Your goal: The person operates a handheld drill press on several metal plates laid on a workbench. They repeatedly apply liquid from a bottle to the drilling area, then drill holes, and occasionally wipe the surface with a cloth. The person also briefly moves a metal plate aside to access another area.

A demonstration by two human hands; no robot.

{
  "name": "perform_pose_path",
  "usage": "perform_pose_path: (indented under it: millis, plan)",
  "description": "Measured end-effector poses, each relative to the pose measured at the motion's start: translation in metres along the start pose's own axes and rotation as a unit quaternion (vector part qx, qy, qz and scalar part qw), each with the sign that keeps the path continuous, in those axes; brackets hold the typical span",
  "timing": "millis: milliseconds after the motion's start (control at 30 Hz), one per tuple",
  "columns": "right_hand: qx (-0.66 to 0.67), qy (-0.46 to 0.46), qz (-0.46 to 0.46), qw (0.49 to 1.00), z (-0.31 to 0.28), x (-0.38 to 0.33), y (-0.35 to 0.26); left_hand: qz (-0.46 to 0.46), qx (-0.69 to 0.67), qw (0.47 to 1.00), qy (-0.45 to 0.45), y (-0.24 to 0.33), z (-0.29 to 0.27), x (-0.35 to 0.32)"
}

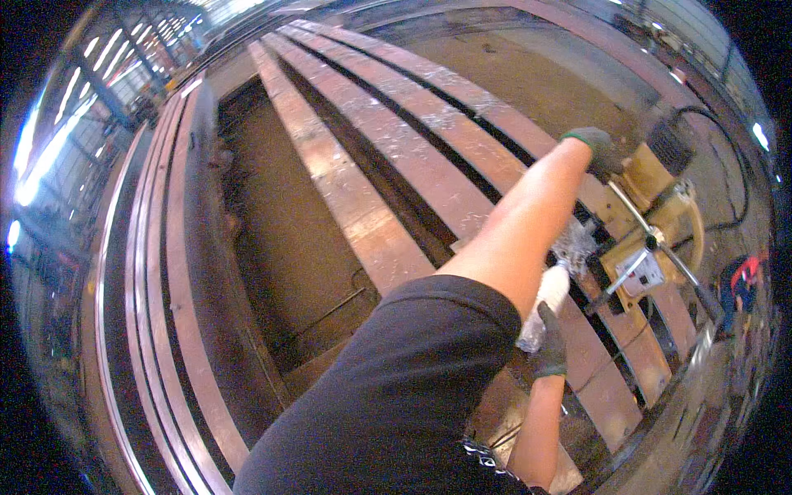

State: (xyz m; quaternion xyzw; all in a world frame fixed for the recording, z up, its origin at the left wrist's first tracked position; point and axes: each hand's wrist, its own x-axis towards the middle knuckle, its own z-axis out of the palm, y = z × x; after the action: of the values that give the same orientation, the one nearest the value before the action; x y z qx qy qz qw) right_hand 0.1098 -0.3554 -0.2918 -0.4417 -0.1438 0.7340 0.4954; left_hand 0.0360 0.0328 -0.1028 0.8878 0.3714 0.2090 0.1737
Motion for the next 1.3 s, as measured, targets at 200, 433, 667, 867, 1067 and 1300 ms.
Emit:
perform_pose_path:
  millis: [200,433,667,867,1067,1300]
  plan:
    - [-0.023,0.046,-0.049,0.997,0.019,-0.021,-0.008,0.013,0.006,0.998,-0.065,-0.004,0.021,0.026]
    - [-0.030,0.074,-0.051,0.995,0.022,-0.033,-0.015,-0.057,0.063,0.990,-0.109,0.042,-0.019,-0.015]
    - [0.014,0.047,-0.059,0.997,0.026,-0.022,-0.002,0.016,0.089,0.991,-0.097,0.008,-0.020,-0.015]
    - [-0.034,0.065,-0.062,0.995,0.030,-0.026,-0.002,0.039,0.081,0.991,-0.098,-0.019,-0.003,-0.002]
    - [-0.061,0.048,-0.047,0.996,0.019,-0.015,0.002,0.231,0.195,0.953,0.001,-0.044,0.004,0.004]
    - [-0.009,0.032,-0.094,0.995,0.024,-0.023,-0.003,0.178,0.346,0.909,-0.150,0.007,-0.020,-0.018]
